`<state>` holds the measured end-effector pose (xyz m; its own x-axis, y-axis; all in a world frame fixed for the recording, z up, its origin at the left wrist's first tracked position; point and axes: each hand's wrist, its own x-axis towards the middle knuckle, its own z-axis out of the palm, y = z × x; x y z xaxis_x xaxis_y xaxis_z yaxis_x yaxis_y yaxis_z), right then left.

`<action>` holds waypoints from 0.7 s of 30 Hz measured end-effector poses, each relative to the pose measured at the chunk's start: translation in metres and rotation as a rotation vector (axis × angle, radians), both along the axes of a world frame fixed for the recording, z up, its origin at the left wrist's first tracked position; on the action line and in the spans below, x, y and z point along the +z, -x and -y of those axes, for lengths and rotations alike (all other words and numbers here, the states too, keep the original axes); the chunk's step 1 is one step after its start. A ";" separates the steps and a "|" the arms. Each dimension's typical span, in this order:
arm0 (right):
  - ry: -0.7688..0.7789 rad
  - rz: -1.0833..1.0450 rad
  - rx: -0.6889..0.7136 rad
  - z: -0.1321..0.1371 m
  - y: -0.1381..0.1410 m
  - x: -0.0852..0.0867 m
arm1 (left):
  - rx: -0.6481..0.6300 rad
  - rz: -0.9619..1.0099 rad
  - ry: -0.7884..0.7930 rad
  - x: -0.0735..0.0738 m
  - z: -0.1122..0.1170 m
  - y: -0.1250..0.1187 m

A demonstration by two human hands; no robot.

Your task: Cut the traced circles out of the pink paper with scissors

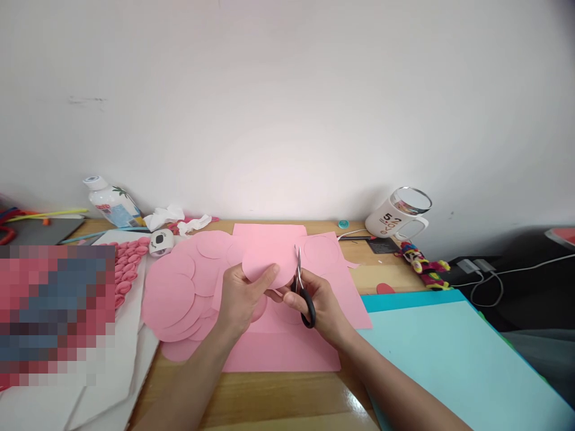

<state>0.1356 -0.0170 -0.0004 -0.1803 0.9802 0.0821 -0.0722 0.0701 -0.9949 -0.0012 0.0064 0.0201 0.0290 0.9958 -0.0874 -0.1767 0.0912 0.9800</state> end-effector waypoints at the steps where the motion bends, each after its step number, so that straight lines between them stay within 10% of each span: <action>1: 0.005 0.006 -0.001 0.000 0.000 0.001 | -0.003 -0.007 -0.004 0.000 0.000 0.000; 21: 0.030 0.029 -0.059 0.000 0.000 -0.002 | -0.029 -0.045 -0.020 0.004 0.000 0.002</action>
<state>0.1353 -0.0171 -0.0025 -0.1237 0.9912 0.0479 -0.0399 0.0433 -0.9983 -0.0029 0.0068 0.0238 0.0544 0.9961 -0.0694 -0.1301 0.0760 0.9886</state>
